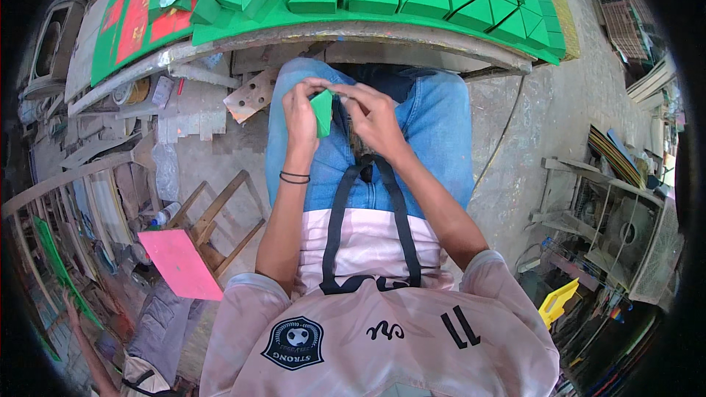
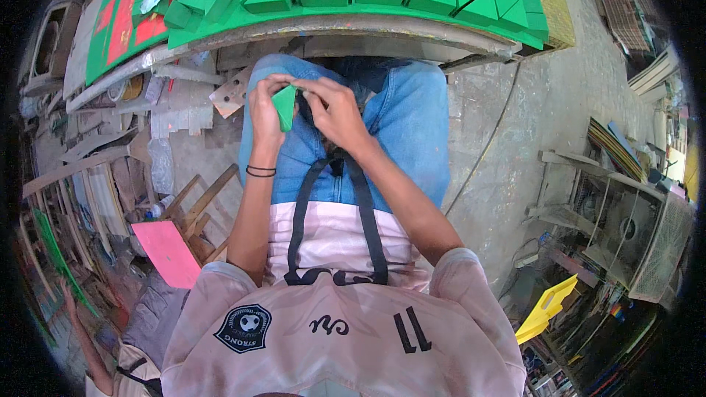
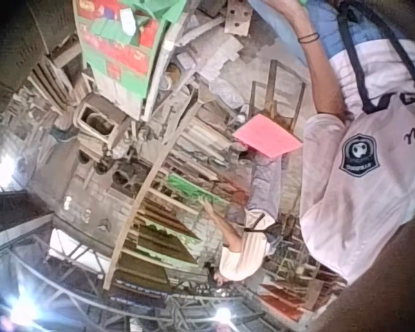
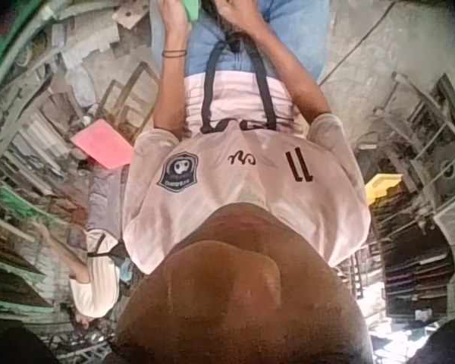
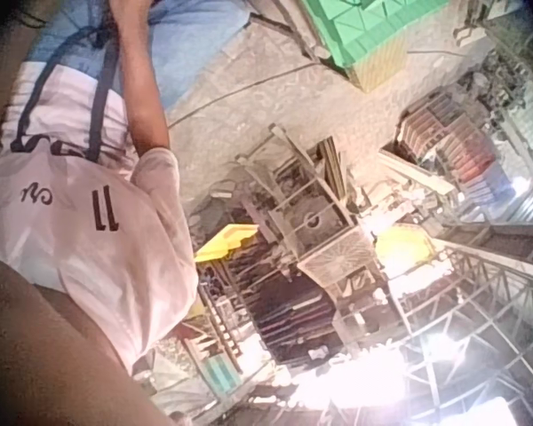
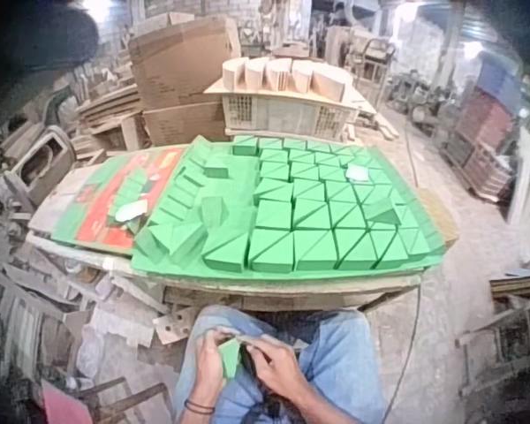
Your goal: Assembling and gluing green triangular foam pieces together on a workbench.
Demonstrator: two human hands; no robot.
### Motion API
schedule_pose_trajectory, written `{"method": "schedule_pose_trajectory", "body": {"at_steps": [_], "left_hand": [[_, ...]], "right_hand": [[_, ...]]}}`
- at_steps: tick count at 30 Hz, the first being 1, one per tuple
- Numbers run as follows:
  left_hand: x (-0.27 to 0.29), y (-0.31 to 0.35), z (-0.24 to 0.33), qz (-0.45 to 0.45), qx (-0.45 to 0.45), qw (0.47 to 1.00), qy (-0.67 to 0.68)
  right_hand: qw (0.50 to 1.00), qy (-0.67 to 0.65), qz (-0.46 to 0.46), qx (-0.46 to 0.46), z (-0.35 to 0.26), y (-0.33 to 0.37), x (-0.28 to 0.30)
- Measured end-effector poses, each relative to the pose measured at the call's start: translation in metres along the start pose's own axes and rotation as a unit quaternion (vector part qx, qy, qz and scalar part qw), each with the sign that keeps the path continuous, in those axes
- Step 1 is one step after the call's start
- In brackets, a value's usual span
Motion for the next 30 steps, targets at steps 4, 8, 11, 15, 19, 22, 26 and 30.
{"method": "schedule_pose_trajectory", "body": {"at_steps": [4,8,11,15,19,22,26,30], "left_hand": [[0.003,0.0,0.004,0.021,-0.042,0.999,-0.024],[0.0,-0.001,0.012,0.005,-0.095,0.993,-0.076],[0.001,0.001,0.015,0.012,-0.109,0.988,-0.11],[0.002,-0.001,0.006,0.01,-0.065,0.995,-0.079],[0.002,-0.002,0.008,0.021,-0.074,0.994,-0.083],[-0.002,-0.004,0.008,0.008,-0.079,0.994,-0.078],[0.0,-0.006,0.002,0.017,-0.044,0.996,-0.069],[-0.003,-0.006,0.002,0.009,-0.037,0.997,-0.072]], "right_hand": [[0.999,-0.001,-0.027,0.025,0.0,0.0,-0.006],[1.0,-0.013,0.003,-0.001,0.009,-0.001,-0.002],[0.999,-0.023,-0.038,-0.001,0.008,0.0,-0.01],[1.0,-0.023,0.005,-0.013,0.006,0.001,-0.001],[0.996,-0.026,-0.091,-0.004,-0.001,0.001,-0.018],[1.0,-0.026,0.013,0.008,-0.004,-0.001,0.002],[0.992,-0.017,-0.12,-0.025,-0.002,0.001,-0.021],[1.0,-0.018,-0.023,0.006,-0.008,0.001,-0.004]]}}
Point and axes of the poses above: each hand's wrist, its own y-axis away from the middle knuckle, its own x-axis out of the back of the hand, z = x × y, the point moved 9 cm from there along -y, towards the middle knuckle, and after that the axes turned 5 degrees about -z, right-handed, at the moved point
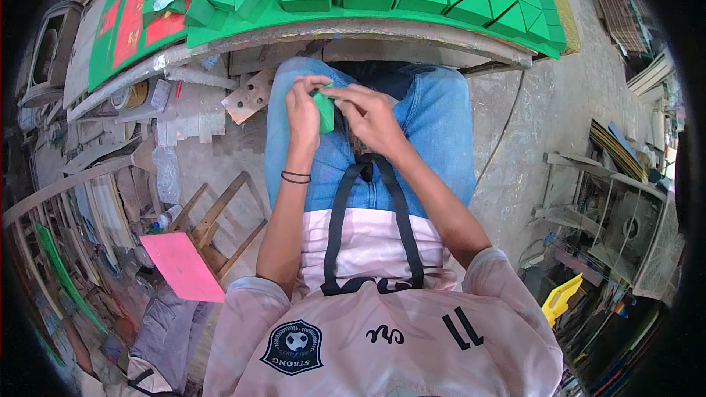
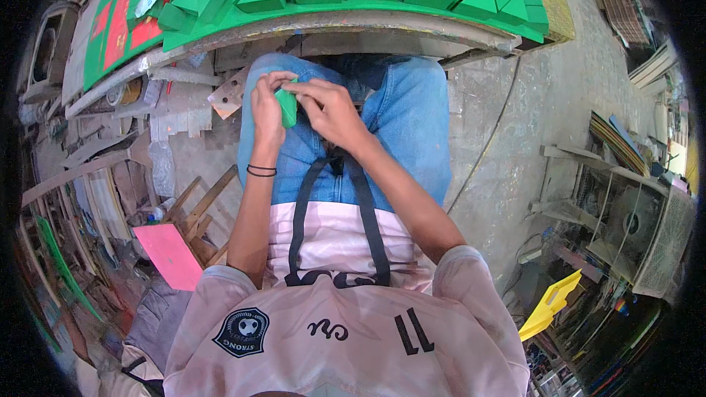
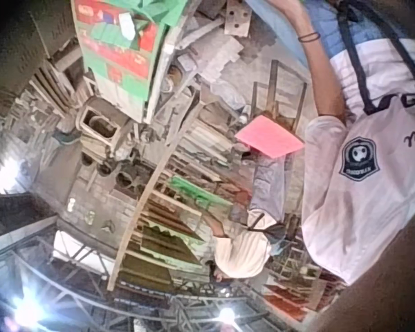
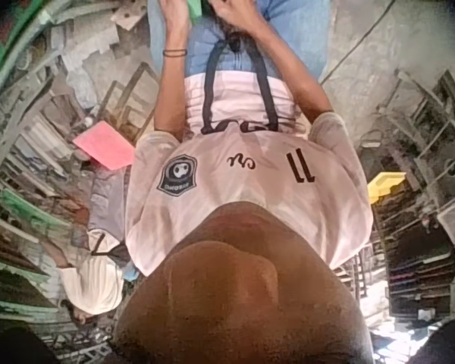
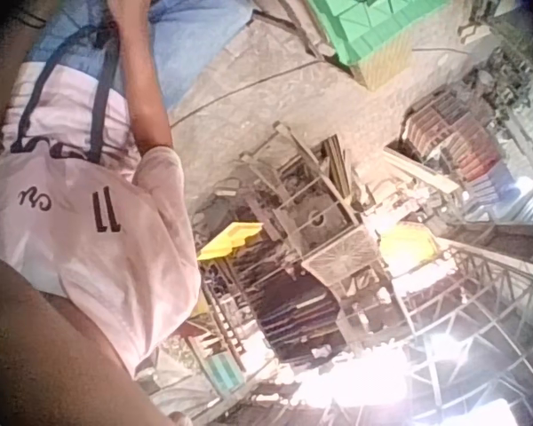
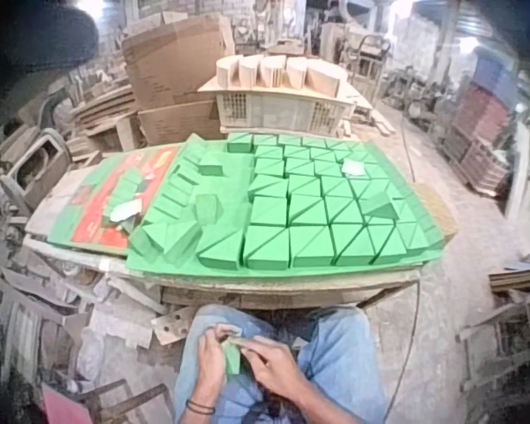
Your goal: Assembling and gluing green triangular foam pieces together on a workbench.
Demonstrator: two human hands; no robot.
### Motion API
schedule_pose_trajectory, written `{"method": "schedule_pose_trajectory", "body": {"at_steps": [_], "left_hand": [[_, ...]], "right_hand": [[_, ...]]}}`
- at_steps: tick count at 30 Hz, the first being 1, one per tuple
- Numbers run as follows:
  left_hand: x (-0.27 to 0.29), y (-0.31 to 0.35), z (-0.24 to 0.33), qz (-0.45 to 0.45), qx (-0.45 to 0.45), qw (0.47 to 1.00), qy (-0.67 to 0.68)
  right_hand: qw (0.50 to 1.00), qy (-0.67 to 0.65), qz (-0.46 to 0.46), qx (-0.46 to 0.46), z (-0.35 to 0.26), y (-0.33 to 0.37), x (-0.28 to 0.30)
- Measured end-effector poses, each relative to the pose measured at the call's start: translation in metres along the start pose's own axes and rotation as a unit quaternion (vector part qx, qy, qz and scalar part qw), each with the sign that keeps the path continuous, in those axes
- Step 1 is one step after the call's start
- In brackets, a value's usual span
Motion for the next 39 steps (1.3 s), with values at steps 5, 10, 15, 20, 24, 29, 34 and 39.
{"method": "schedule_pose_trajectory", "body": {"at_steps": [5,10,15,20,24,29,34,39], "left_hand": [[0.001,-0.002,0.002,-0.008,0.015,0.999,0.028],[0.002,-0.002,-0.009,-0.021,0.107,0.993,0.044],[-0.006,0.002,-0.017,-0.07,0.172,0.982,0.045],[-0.009,0.003,-0.016,-0.077,0.19,0.976,0.077],[-0.014,0.005,-0.02,-0.113,0.219,0.968,0.054],[-0.011,0.003,-0.022,-0.102,0.237,0.964,0.067],[-0.013,0.002,-0.02,-0.116,0.234,0.965,0.03],[-0.012,0.001,-0.023,-0.106,0.246,0.963,0.023]], "right_hand": [[0.998,-0.022,-0.045,0.037,-0.002,0.001,-0.01],[0.997,0.008,-0.058,0.053,-0.003,0.003,-0.015],[0.998,0.019,-0.031,0.049,-0.004,0.002,-0.01],[0.997,0.034,-0.054,0.047,-0.006,0.002,-0.012],[0.996,0.043,-0.042,0.062,-0.01,0.002,-0.008],[0.995,0.023,-0.074,0.058,-0.009,0.003,-0.013],[0.995,0.022,-0.053,0.087,-0.014,0.002,-0.009],[0.997,0.072,-0.028,0.021,-0.004,0.001,-0.004]]}}
Point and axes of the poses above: each hand's wrist, its own y-axis away from the middle knuckle, its own x-axis out of the back of the hand, z = x × y, the point moved 9 cm from there along -y, towards the middle knuckle, and after that the axes turned 5 degrees about -z, right-handed, at the moved point
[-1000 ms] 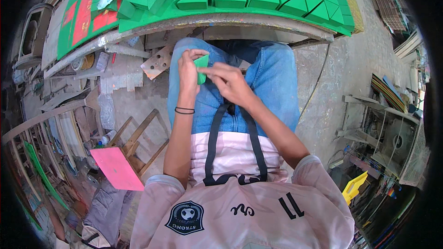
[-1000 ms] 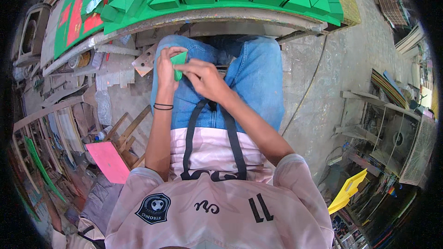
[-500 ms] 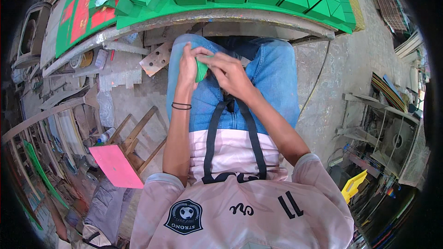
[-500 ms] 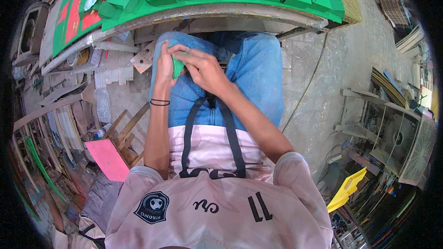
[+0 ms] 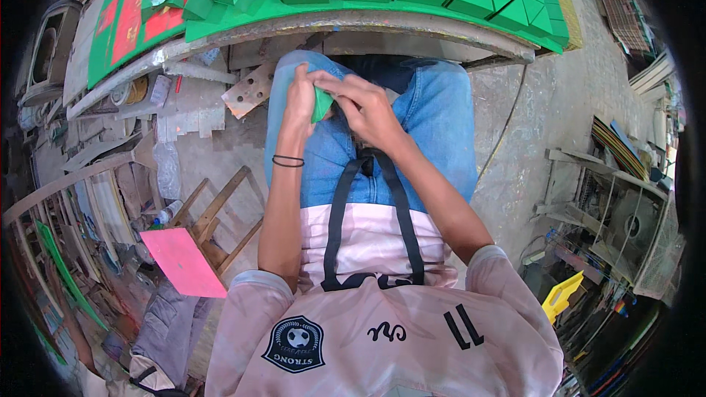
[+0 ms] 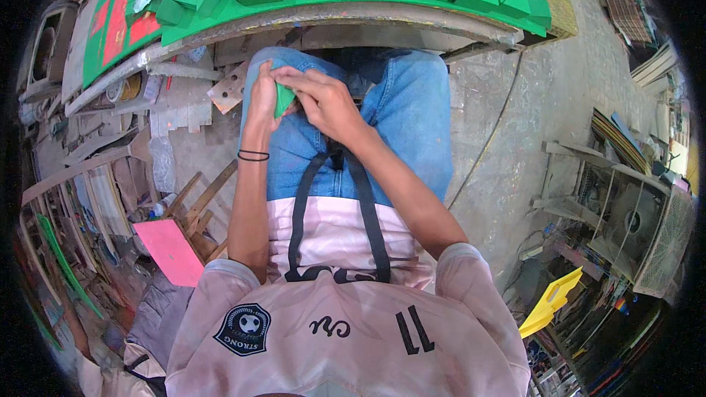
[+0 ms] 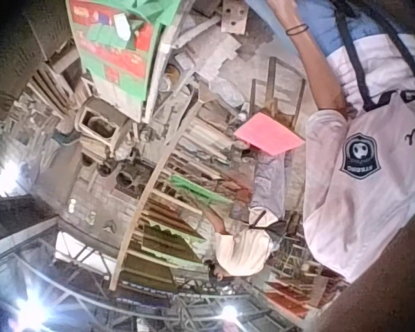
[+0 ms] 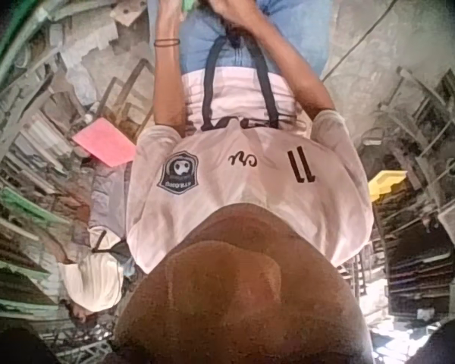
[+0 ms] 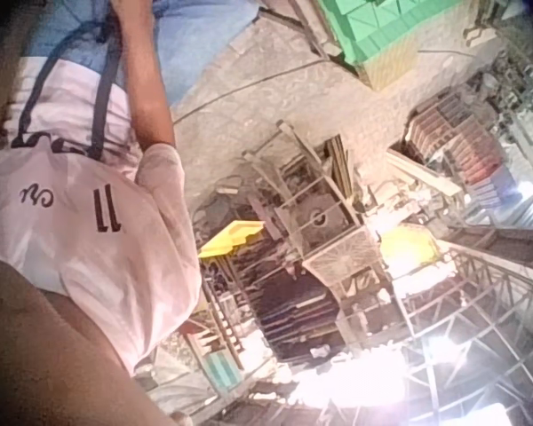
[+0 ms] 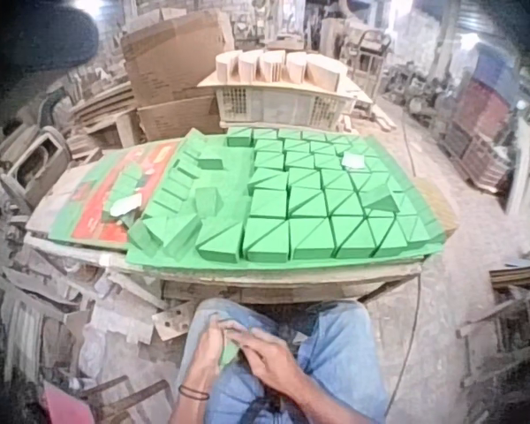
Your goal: Assembling and gluing green triangular foam pieces together on a workbench.
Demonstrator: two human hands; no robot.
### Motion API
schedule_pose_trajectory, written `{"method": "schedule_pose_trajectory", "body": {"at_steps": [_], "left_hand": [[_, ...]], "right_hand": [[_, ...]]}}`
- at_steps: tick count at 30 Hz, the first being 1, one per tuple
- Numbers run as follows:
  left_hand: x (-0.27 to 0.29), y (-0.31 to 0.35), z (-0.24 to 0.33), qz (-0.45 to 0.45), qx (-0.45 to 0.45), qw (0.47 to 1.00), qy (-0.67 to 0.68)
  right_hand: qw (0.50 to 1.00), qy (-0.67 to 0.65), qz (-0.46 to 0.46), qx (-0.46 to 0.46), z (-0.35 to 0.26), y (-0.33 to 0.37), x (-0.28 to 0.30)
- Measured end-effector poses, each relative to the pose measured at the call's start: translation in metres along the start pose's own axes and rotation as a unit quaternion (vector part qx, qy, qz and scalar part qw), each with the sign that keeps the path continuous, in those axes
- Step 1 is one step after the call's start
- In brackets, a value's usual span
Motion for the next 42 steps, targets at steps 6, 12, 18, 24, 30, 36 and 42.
{"method": "schedule_pose_trajectory", "body": {"at_steps": [6,12,18,24,30,36,42], "left_hand": [[0.006,-0.004,-0.001,-0.008,0.009,0.998,0.063],[0.012,-0.008,-0.003,0.007,-0.011,0.989,0.148],[0.01,-0.01,-0.006,-0.021,0.003,0.981,0.195],[0.003,-0.007,0.002,-0.072,-0.036,0.968,0.24],[-0.006,-0.008,0.008,-0.106,-0.092,0.927,0.347],[-0.017,-0.004,0.016,-0.128,-0.123,0.94,0.291],[-0.025,0.002,0.021,-0.122,-0.149,0.959,0.207]], "right_hand": [[0.995,-0.057,-0.061,0.047,-0.012,0.006,-0.014],[0.996,-0.006,-0.067,0.058,-0.014,0.01,-0.015],[0.997,0.02,-0.03,0.062,-0.015,0.007,-0.008],[0.999,0.027,0.011,0.018,0.001,0.002,0.007],[0.998,-0.02,0.056,-0.016,0.019,-0.003,0.006],[0.981,-0.155,0.066,-0.092,0.043,0.001,0.006],[0.955,-0.256,0.136,-0.061,0.042,0.001,0.023]]}}
Point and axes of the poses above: each hand's wrist, its own y-axis away from the middle knuckle, its own x-axis out of the back of the hand, z = x × y, the point moved 9 cm from there along -y, towards the middle knuckle, and after that the axes turned 5 degrees about -z, right-handed, at the moved point
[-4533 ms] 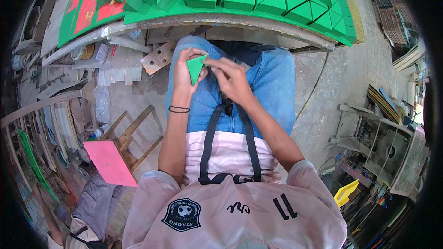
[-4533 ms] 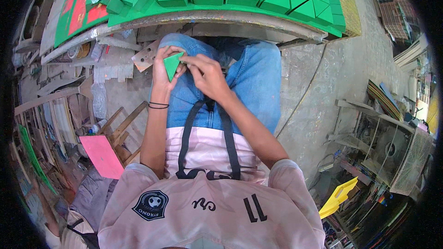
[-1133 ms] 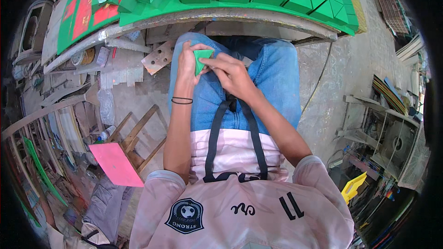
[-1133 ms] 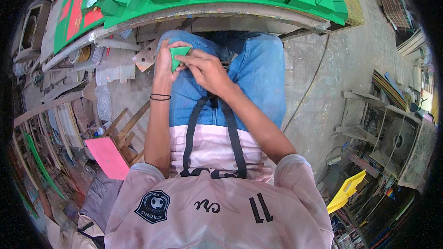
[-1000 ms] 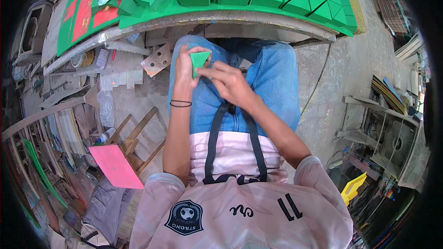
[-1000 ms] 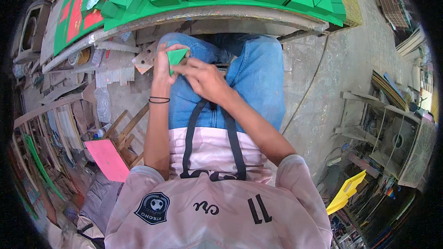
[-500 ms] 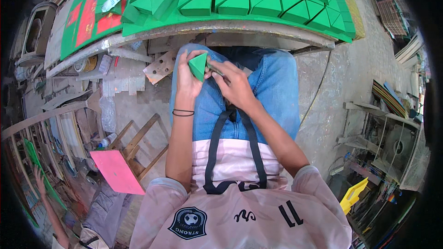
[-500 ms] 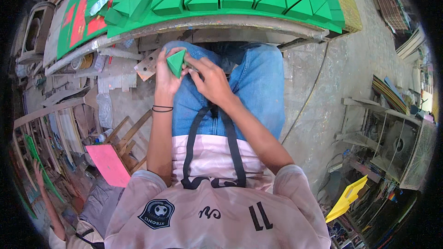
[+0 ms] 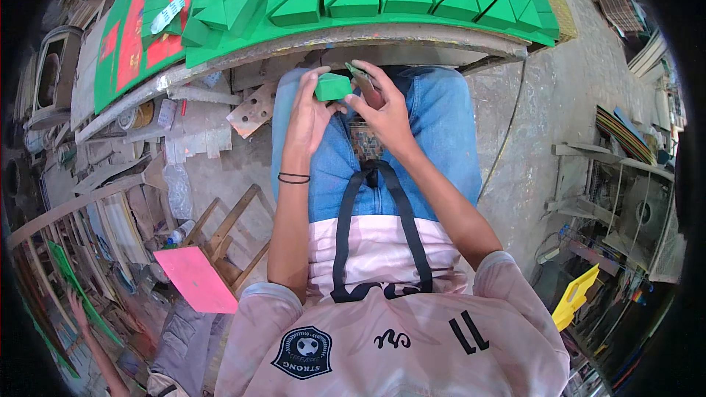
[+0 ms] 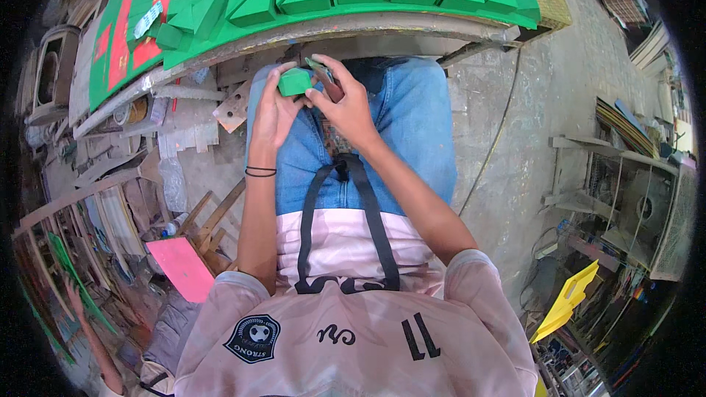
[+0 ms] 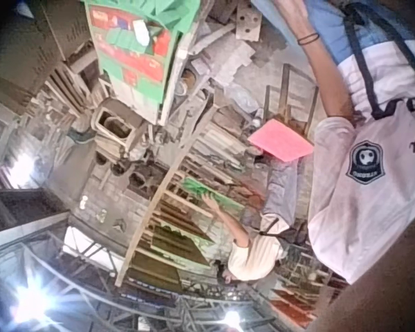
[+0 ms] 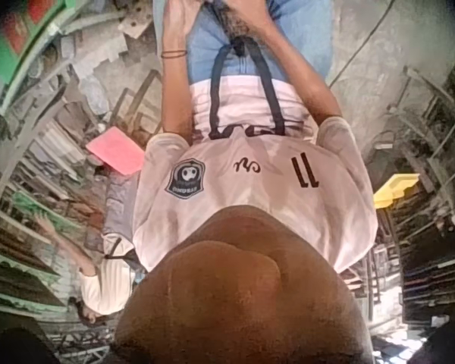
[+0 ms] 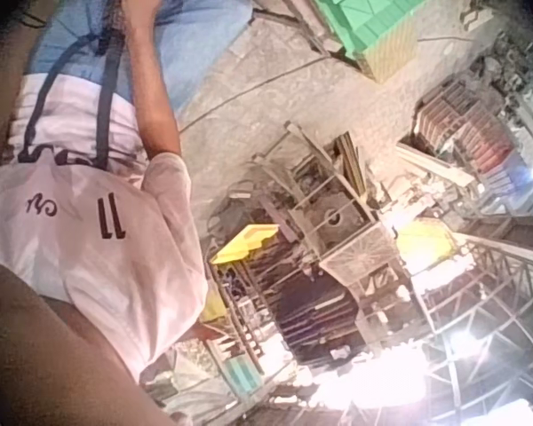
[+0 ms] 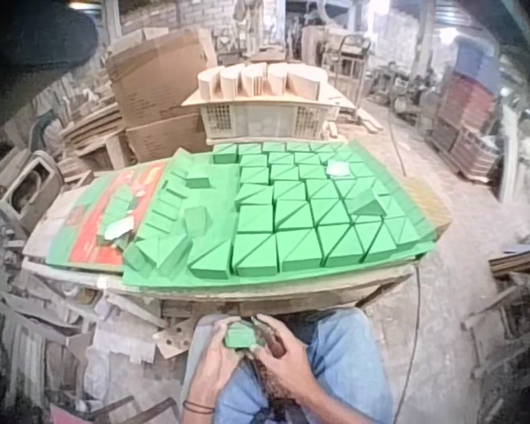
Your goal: Assembling and gluing green triangular foam pieces together on a workbench.
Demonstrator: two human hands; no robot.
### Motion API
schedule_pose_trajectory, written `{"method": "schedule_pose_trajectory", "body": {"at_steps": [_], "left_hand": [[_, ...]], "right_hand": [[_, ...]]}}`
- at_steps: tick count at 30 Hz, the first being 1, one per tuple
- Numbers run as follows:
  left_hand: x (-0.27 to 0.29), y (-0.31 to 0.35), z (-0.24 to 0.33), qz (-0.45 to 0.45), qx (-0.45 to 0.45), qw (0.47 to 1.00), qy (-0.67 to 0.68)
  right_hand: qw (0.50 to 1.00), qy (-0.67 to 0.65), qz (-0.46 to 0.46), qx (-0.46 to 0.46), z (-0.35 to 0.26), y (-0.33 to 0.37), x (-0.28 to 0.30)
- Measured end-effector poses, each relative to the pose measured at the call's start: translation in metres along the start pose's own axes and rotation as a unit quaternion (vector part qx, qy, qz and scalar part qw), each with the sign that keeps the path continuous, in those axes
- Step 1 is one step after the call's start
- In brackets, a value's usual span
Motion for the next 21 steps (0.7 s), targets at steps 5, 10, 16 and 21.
{"method": "schedule_pose_trajectory", "body": {"at_steps": [5,10,16,21], "left_hand": [[-0.013,0.001,0.002,-0.079,-0.006,0.994,-0.073],[-0.019,0.003,-0.004,-0.1,0.013,0.978,-0.181],[-0.02,0.005,-0.01,-0.077,0.029,0.97,-0.23],[-0.021,0.005,-0.012,-0.085,0.04,0.963,-0.254]], "right_hand": [[0.997,-0.048,0.045,-0.031,0.0,-0.005,0.019],[0.987,-0.095,0.052,-0.115,0.012,-0.003,0.023],[0.993,-0.071,0.008,-0.09,0.009,-0.004,0.013],[0.997,-0.06,0.012,-0.044,0.002,-0.006,0.014]]}}
Point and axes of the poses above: each hand's wrist, its own y-axis away from the middle knuckle, its own x-axis out of the back of the hand, z = x × y, the point moved 9 cm from there along -y, towards the middle knuckle, and after that the axes turned 5 degrees about -z, right-handed, at the moved point
